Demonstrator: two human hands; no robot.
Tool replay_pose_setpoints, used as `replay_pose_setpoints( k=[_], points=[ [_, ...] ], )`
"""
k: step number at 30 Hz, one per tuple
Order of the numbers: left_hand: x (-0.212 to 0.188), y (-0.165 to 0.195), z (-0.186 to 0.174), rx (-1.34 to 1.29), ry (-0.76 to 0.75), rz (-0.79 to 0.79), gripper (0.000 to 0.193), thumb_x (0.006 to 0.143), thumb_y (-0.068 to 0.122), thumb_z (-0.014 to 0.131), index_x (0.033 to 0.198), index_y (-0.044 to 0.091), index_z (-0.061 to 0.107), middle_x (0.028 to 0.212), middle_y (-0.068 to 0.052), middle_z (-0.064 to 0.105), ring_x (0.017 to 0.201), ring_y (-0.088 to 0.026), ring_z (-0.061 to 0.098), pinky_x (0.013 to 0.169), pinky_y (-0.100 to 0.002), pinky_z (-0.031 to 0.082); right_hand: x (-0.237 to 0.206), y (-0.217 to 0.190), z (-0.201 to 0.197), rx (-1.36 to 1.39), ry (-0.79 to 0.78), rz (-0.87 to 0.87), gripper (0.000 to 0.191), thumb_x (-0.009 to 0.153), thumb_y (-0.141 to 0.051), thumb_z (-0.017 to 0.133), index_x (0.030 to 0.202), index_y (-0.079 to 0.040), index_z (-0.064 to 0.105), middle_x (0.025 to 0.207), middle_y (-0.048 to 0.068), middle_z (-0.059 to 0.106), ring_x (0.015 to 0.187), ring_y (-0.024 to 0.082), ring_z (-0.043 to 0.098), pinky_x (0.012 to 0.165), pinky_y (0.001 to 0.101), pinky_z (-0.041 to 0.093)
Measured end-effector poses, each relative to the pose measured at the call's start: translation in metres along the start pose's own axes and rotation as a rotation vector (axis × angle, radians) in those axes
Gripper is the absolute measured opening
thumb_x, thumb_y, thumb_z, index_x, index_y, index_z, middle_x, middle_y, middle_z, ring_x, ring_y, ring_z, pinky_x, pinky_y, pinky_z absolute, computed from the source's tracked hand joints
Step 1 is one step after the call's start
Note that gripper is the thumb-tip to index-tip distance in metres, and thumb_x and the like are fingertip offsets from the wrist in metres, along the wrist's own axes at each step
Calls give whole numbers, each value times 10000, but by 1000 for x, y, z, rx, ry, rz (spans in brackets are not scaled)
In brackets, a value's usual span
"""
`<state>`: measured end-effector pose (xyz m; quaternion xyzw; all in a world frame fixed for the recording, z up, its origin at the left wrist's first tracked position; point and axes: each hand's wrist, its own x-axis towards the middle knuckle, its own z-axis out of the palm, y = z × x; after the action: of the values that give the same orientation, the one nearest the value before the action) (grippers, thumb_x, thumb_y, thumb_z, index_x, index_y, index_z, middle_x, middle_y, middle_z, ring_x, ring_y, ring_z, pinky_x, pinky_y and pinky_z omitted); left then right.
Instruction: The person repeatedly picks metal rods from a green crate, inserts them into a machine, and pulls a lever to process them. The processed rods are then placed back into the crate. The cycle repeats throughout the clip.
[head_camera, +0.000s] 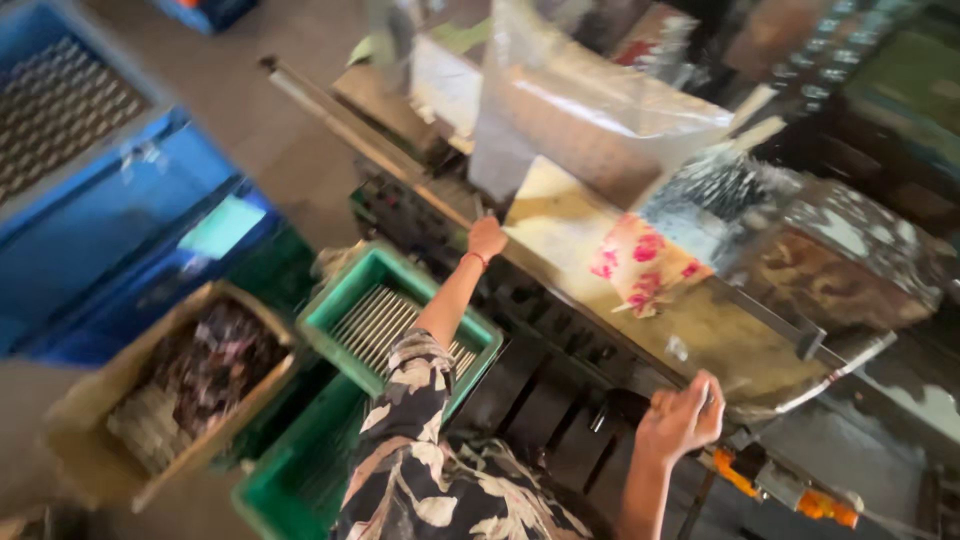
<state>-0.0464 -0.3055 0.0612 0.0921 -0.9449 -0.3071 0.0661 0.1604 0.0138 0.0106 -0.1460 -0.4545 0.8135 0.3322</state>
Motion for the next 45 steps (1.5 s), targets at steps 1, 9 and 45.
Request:
replay_pose_setpoints(
  k=[1,9,45],
  points=[
    [6,6,-1,1,-3,2,194,826,117,623,879,-28,741,928,-287,711,929,-465,700,811,-537,565,-8,-2,-12,-51,30,-23,84,1069,-116,652,1110,-46,629,762,13,587,501,57,426,465,254,395],
    [-5,-14,5,-203,99,258,325,853,187,655,1141,52,721,1107,-197,724,1044,-393,681,908,-469,530,-30,1,-66,-177,93,2,107,1050,-103,669,1111,-17,651,757,-25,547,480,23,391,461,236,372],
    [-339,-259,54,-232,337,-802,290,1051,277,632,1068,3,539,875,-260,609,755,-453,599,686,-526,481,-108,20,-30,-661,-184,129,221,982,-184,699,1125,-17,720,596,-33,514,496,41,462,456,224,354]
  ],
)
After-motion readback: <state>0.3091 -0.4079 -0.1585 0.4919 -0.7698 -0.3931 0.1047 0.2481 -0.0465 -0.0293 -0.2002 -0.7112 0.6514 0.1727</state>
